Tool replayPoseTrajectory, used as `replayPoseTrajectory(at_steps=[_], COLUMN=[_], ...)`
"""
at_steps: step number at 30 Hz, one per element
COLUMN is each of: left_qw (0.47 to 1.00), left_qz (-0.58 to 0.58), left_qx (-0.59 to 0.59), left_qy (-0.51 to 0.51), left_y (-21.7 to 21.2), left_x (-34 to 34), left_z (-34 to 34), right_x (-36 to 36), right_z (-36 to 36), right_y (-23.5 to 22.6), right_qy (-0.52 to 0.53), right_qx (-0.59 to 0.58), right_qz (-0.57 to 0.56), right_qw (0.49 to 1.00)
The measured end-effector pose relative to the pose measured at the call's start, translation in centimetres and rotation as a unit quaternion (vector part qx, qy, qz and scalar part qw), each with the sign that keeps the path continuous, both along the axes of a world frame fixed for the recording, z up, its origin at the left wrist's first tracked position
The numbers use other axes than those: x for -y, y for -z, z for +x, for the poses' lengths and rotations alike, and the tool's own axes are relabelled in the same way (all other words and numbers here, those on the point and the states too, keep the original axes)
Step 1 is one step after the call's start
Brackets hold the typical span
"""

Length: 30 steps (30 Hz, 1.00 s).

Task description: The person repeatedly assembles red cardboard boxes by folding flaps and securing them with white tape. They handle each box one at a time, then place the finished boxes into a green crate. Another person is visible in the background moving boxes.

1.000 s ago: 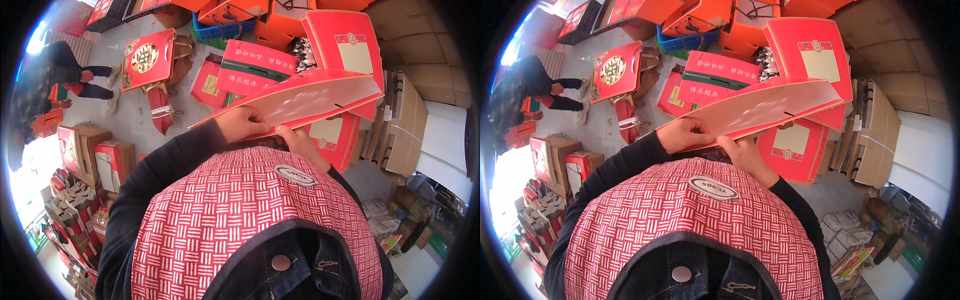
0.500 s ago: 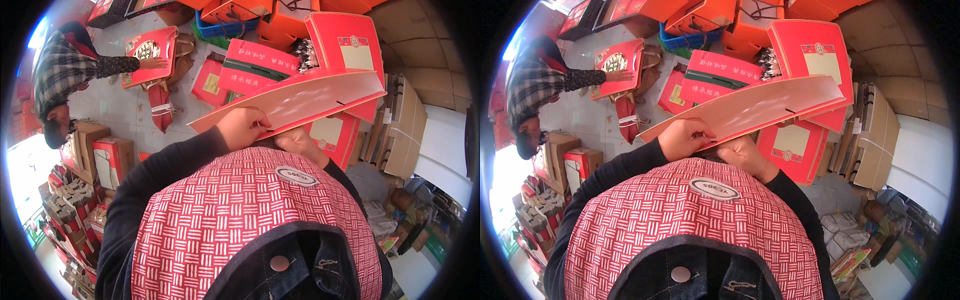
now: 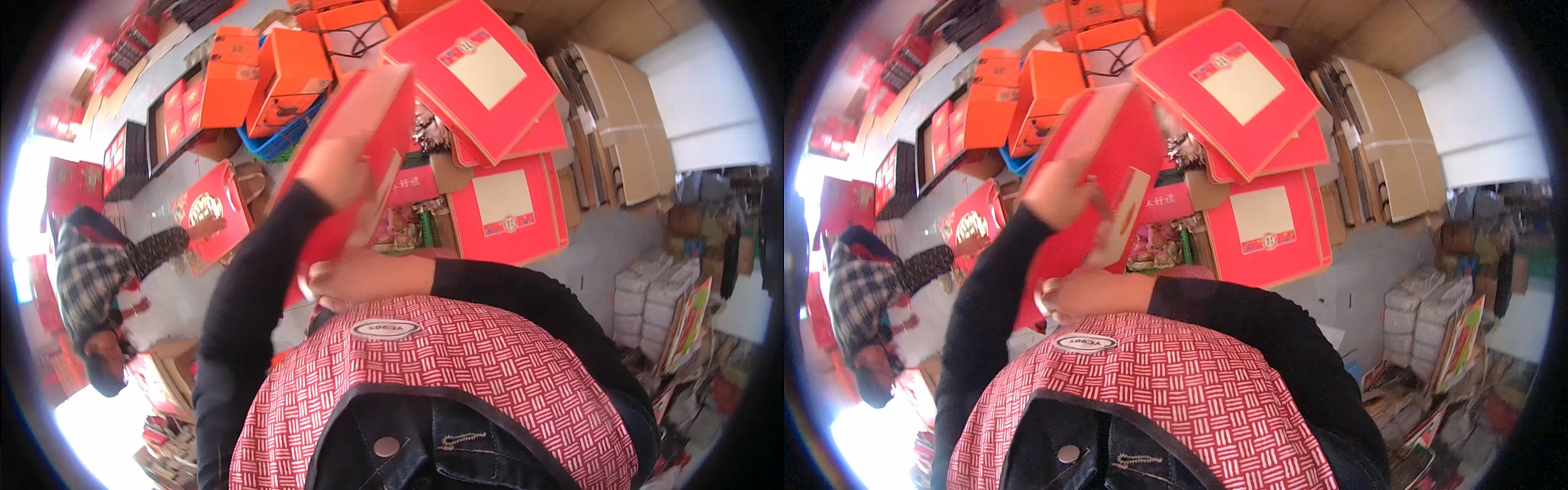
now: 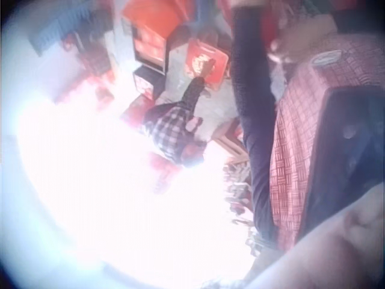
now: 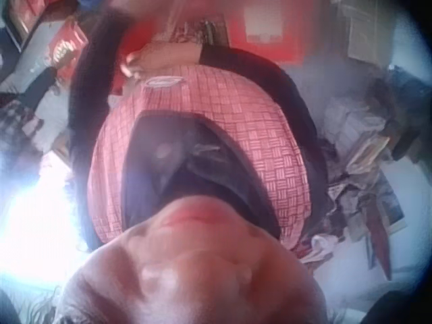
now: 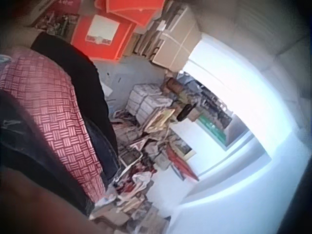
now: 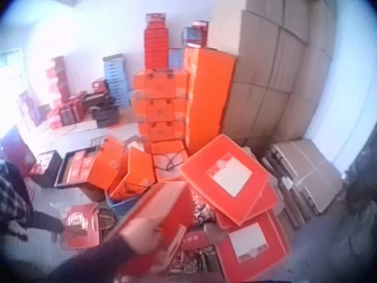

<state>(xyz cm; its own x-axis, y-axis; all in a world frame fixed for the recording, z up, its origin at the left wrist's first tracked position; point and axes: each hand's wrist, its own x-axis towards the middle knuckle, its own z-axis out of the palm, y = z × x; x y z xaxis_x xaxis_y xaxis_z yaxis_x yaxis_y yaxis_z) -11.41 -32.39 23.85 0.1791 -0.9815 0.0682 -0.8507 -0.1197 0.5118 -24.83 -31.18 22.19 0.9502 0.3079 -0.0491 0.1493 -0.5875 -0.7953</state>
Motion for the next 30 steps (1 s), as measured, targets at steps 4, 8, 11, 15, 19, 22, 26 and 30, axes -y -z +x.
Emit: replayPoseTrajectory(at_steps=[4, 8, 11, 15, 19, 22, 26, 30], left_qw=[0.985, 0.932, 0.899, 0.926, 0.820, 0.894, 0.829, 0.832], left_qz=[0.051, 0.180, 0.291, 0.294, 0.138, 0.098, 0.031, 0.011], left_qx=[-0.033, 0.059, 0.093, -0.183, -0.488, -0.338, -0.423, -0.415], left_qy=[0.164, 0.308, 0.313, 0.149, -0.266, -0.279, -0.364, -0.368], left_y=[-5.5, -5.0, -4.3, -3.6, -3.5, -1.3, 1.1, 0.5], left_x=[-0.6, -1.4, -0.5, 0.8, 1.3, 1.4, -2.0, -2.0], left_z=[1.7, 1.9, 1.2, 2.0, -1.2, -4.2, -5.2, -4.3], right_x=[3.6, 7.3, 9.2, 13.8, 22.6, 28.0, 30.9, 33.8], right_z=[-6.7, -15.1, -20.5, -20.7, -13.7, -8.6, -2.3, -4.5], right_y=[2.4, 7.9, 13.1, 18.7, 25.4, 31.0, 36.6, 42.9], right_qy=[0.113, 0.204, 0.295, 0.547, 0.661, 0.650, 0.547, 0.638], right_qx=[0.036, -0.085, -0.190, -0.158, -0.076, -0.064, -0.048, -0.049], right_qz=[0.248, 0.208, 0.078, 0.192, 0.451, 0.672, 0.826, 0.150], right_qw=[0.962, 0.953, 0.933, 0.800, 0.595, 0.349, 0.125, 0.754])
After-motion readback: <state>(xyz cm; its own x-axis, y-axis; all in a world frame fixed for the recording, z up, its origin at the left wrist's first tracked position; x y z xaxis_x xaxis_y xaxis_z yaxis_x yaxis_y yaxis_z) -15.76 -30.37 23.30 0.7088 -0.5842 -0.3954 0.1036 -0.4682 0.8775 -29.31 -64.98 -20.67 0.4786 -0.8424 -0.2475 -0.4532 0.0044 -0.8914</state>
